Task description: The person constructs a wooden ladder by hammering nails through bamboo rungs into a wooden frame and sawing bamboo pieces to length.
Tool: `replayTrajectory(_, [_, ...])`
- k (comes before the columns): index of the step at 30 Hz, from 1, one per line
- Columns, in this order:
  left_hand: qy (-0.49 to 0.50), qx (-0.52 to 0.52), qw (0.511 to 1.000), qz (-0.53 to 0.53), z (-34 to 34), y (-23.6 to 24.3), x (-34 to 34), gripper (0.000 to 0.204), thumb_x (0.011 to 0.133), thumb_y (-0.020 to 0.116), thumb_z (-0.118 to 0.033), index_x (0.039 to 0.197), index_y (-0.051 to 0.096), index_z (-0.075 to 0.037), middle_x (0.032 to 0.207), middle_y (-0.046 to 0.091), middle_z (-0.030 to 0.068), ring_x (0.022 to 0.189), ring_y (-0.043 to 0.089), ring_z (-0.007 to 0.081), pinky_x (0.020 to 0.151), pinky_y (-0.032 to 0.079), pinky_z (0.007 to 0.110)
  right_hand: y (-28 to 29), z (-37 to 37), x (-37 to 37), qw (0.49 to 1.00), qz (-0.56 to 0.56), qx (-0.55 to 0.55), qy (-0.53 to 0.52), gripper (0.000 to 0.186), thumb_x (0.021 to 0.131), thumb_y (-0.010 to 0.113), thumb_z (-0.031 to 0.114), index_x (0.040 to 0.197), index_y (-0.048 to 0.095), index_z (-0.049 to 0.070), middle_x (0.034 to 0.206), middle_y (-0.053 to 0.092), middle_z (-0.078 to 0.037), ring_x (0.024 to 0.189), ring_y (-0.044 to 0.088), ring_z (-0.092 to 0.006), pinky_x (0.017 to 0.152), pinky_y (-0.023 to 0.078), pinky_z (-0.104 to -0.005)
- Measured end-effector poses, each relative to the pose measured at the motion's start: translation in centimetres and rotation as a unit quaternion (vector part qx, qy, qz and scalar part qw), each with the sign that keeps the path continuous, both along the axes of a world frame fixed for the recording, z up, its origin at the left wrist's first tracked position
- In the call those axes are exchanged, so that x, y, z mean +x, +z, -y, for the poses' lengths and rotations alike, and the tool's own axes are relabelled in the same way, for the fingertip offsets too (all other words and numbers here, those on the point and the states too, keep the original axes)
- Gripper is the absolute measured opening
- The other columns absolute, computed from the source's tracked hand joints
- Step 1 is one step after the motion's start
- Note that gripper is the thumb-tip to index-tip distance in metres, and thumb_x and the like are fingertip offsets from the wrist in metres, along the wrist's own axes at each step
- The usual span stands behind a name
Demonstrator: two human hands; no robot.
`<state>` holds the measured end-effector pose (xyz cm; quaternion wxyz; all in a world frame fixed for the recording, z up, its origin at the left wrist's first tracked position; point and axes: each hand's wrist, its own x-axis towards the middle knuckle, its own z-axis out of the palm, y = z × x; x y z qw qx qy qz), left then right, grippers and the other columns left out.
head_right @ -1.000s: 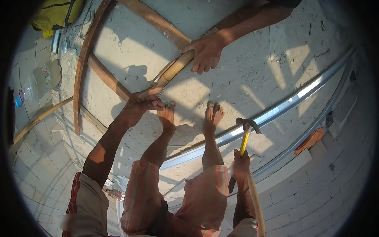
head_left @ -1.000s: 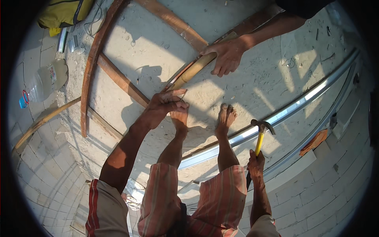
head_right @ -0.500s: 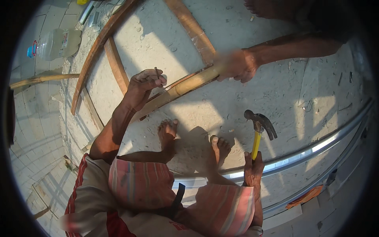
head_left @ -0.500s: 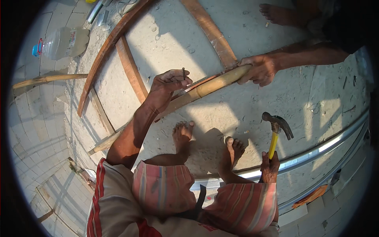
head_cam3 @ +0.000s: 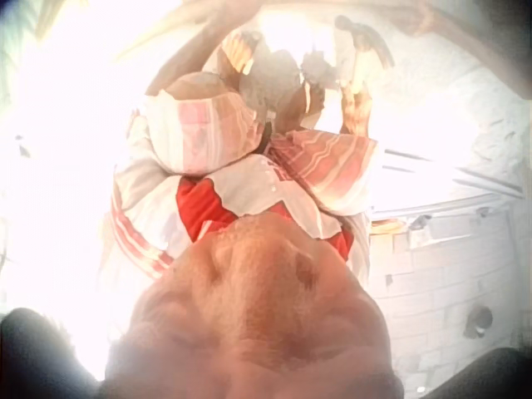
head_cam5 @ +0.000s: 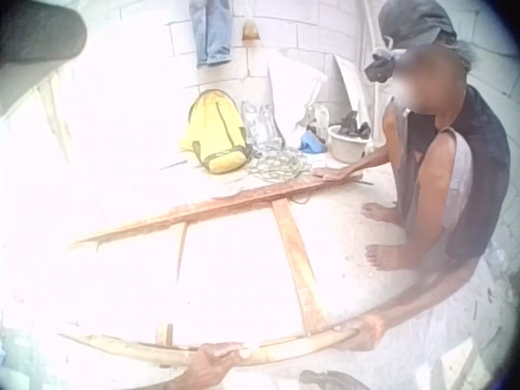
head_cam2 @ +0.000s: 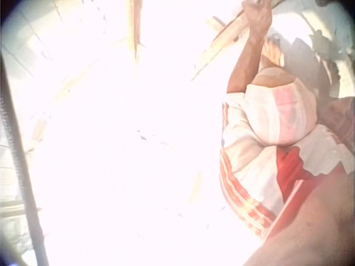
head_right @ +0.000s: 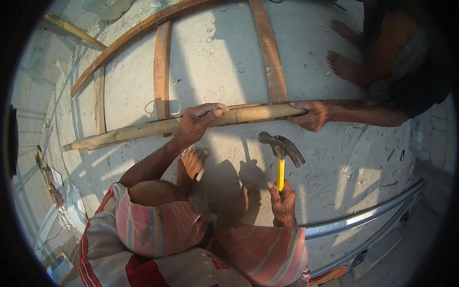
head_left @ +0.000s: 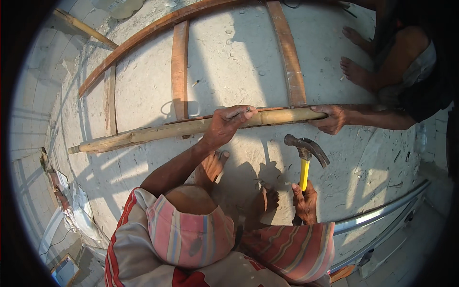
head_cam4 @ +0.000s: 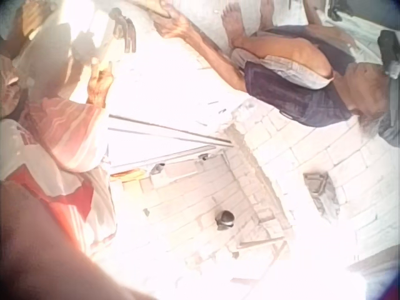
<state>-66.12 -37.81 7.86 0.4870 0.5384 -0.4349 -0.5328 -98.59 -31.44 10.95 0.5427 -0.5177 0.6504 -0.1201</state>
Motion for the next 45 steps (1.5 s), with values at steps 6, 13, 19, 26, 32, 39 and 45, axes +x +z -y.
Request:
replayTrajectory(6, [-0.005, -0.007, 0.999, 0.035, 0.2, -1.4, -0.7, 0.028, 0.098, 0.057, -0.024, 0.111, 0.068, -0.002, 0.097, 0.069, 0.0049, 0.088, 0.057, 0.0077, 0.079, 0.046, 0.025, -0.3, 1.4, -0.8, 0.998, 0.047, 0.018, -0.024, 0.032, 0.095, 0.063, 0.030, 0.082, 0.050, 0.004, 0.063, 0.045, 0.001, 0.060, 0.038, -0.0081, 0.052, 0.035, -0.0276])
replayTrajectory(13, [-0.029, -0.014, 0.998, 0.048, 0.1, -2.0, -0.3, 0.027, 0.098, 0.057, -0.022, 0.109, 0.068, -0.001, 0.101, 0.070, 0.0068, 0.089, 0.061, 0.0103, 0.081, 0.050, 0.027, 1.3, 3.5, 0.3, 0.999, -0.008, -0.016, 0.028, 0.036, 0.095, 0.062, 0.033, 0.082, 0.048, 0.003, 0.062, 0.047, -0.001, 0.060, 0.040, -0.0090, 0.051, 0.038, -0.0299])
replayTrajectory(19, [-0.028, -0.215, 0.964, 0.157, 0.4, -3.5, 0.1, 0.020, 0.095, 0.058, -0.012, 0.110, 0.066, -0.001, 0.109, 0.069, 0.0120, 0.108, 0.064, 0.0245, 0.092, 0.051, 0.033, 4.6, 5.3, 2.0, 0.966, -0.036, -0.204, 0.152, 0.033, 0.093, 0.065, 0.031, 0.093, 0.051, 0.001, 0.060, 0.052, -0.011, 0.051, 0.047, -0.0171, 0.049, 0.041, -0.0338])
replayTrajectory(26, [-0.031, -0.178, 0.971, 0.156, 0.2, -3.0, 0.1, 0.020, 0.091, 0.061, -0.007, 0.111, 0.063, -0.001, 0.111, 0.067, 0.0143, 0.110, 0.063, 0.0263, 0.094, 0.050, 0.035, 5.6, 6.4, 4.4, 0.935, -0.079, -0.246, 0.243, 0.032, 0.091, 0.067, 0.028, 0.098, 0.051, 0.001, 0.063, 0.057, -0.019, 0.052, 0.058, -0.0344, 0.048, 0.045, -0.0394])
replayTrajectory(32, [-0.051, -0.181, 0.955, 0.227, 0.3, -2.5, -0.1, 0.022, 0.091, 0.060, -0.007, 0.112, 0.063, -0.003, 0.114, 0.067, 0.0151, 0.107, 0.065, 0.0261, 0.093, 0.050, 0.033, 7.2, 6.6, 5.5, 0.928, -0.073, -0.285, 0.227, 0.031, 0.091, 0.067, 0.026, 0.094, 0.051, 0.000, 0.064, 0.058, -0.019, 0.053, 0.060, -0.0365, 0.048, 0.047, -0.0400])
replayTrajectory(39, [-0.021, -0.165, 0.967, 0.191, 0.3, -4.3, -0.1, 0.022, 0.084, 0.064, 0.001, 0.106, 0.065, -0.003, 0.109, 0.068, 0.0159, 0.112, 0.062, 0.0307, 0.096, 0.051, 0.036, 6.5, 7.5, 5.9, 0.888, -0.160, -0.288, 0.321, 0.034, 0.091, 0.065, 0.032, 0.090, 0.051, 0.001, 0.064, 0.060, -0.018, 0.053, 0.062, -0.0358, 0.047, 0.049, -0.0413])
replayTrajectory(45, [-0.021, -0.197, 0.961, 0.192, 0.5, -3.3, 0.0, 0.022, 0.083, 0.063, 0.004, 0.104, 0.065, -0.001, 0.111, 0.067, 0.0147, 0.111, 0.062, 0.0311, 0.097, 0.049, 0.037, 9.7, 8.2, 6.6, 0.906, -0.048, -0.337, 0.251, 0.031, 0.094, 0.063, 0.027, 0.095, 0.050, -0.001, 0.059, 0.055, -0.014, 0.048, 0.057, -0.0251, 0.048, 0.045, -0.0330])
